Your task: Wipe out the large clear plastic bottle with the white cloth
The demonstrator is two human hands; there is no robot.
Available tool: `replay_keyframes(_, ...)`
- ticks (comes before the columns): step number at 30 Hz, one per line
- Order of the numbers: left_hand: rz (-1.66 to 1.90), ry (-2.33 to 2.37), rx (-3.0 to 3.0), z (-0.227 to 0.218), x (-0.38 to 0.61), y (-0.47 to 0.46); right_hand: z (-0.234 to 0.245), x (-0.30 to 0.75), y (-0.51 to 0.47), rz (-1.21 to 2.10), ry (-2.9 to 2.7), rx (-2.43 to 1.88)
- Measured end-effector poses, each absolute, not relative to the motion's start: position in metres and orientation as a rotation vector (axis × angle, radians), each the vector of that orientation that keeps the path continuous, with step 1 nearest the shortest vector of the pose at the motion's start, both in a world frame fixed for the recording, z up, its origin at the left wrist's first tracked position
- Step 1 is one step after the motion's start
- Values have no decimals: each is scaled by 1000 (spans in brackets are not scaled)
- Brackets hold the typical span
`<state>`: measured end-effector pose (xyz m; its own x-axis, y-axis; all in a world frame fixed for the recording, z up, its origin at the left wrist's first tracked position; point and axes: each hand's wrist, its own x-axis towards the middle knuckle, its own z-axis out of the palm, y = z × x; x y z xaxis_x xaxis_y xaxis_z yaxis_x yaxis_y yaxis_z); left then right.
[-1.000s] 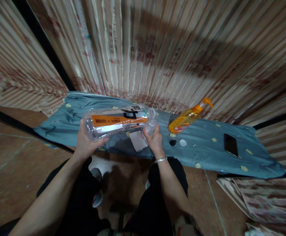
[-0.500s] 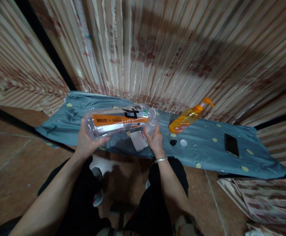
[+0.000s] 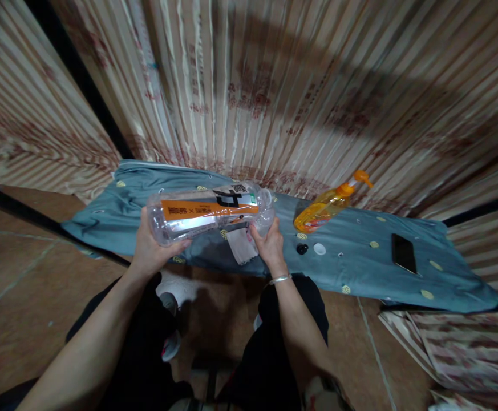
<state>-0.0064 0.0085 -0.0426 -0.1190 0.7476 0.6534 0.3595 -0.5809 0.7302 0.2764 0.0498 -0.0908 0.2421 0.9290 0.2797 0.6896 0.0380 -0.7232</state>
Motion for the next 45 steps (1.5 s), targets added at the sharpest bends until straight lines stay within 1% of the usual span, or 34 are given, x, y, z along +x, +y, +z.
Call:
replay_keyframes(18,1738,1260,1811,-43,-7,8,-94,279,50,372,-1505,-1649)
replay_keyframes(45,1734,1266,1805,-45,-8,9,-95,276,52,341,-1483,-1675)
